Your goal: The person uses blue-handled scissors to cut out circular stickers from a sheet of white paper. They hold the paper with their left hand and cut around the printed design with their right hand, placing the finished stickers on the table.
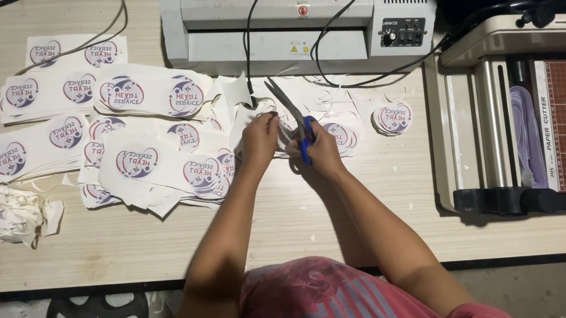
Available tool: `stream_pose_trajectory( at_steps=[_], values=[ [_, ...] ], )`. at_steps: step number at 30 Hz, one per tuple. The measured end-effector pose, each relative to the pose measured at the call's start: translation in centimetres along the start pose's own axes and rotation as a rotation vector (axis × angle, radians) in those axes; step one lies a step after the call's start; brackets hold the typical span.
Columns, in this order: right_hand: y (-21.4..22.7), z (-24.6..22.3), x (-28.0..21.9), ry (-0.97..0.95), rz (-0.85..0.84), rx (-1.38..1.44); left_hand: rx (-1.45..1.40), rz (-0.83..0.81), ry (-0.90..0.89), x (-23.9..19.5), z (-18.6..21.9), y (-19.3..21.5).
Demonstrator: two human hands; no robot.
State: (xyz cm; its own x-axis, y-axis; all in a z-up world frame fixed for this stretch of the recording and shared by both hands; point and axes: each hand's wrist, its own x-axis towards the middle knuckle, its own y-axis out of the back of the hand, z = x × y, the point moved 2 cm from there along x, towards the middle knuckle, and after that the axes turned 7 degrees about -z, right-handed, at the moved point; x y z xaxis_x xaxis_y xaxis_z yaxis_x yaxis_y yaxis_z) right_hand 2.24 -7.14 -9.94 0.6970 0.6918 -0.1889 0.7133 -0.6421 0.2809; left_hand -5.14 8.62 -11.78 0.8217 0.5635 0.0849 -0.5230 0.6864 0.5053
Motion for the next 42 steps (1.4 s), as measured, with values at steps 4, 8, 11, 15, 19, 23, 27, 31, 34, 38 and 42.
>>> stream_pose_trajectory(
  at_steps=[4,8,11,15,19,23,27,31,34,38,42],
  values=[
    [0.0,2.4,0.6,-0.076,0.026,-0.015,0.182,-0.008,-0.055,-0.3,-1.1,0.0],
    [1.6,1.4,0.6,-0.014,0.168,0.033,-0.161,-0.151,0.330,0.5,-1.3,0.2],
    [3.1,-0.9,-0.2,0.170,0.180,-0.135,-0.688,-0.277,0.702,1.1,3.4,2.1],
    [4.0,-4.9,-1.2,0.660,0.117,-0.508,-0.702,-0.424,0.675,1.5,7.1,3.3],
    [4.1,-6.1,-2.3,0.648,0.144,-0.462,-0.806,-0.373,0.512,2.6,0.4,-0.4],
    [4.3,-5.6,-3.8,0.265,0.143,-0.218,-0.308,0.004,0.243,2.2,4.2,3.0],
    [3.8,-0.4,-4.7,0.042,-0.197,0.233,-0.405,0.159,0.174,2.3,6.9,4.9],
    [3.9,-1.3,-5.2,-0.039,-0.492,0.520,-0.503,0.163,0.096,2.0,8.0,4.6],
    [3.9,-3.1,-5.3,0.018,-0.573,0.446,-0.431,0.136,0.100,1.3,10.2,5.4],
    [3.9,-4.6,-4.9,0.021,-0.607,0.459,-0.470,0.127,0.055,1.0,11.0,5.7],
    [3.9,-5.9,-4.8,0.036,-0.632,0.457,-0.415,0.131,0.043,0.5,12.2,6.0]
  ],
)
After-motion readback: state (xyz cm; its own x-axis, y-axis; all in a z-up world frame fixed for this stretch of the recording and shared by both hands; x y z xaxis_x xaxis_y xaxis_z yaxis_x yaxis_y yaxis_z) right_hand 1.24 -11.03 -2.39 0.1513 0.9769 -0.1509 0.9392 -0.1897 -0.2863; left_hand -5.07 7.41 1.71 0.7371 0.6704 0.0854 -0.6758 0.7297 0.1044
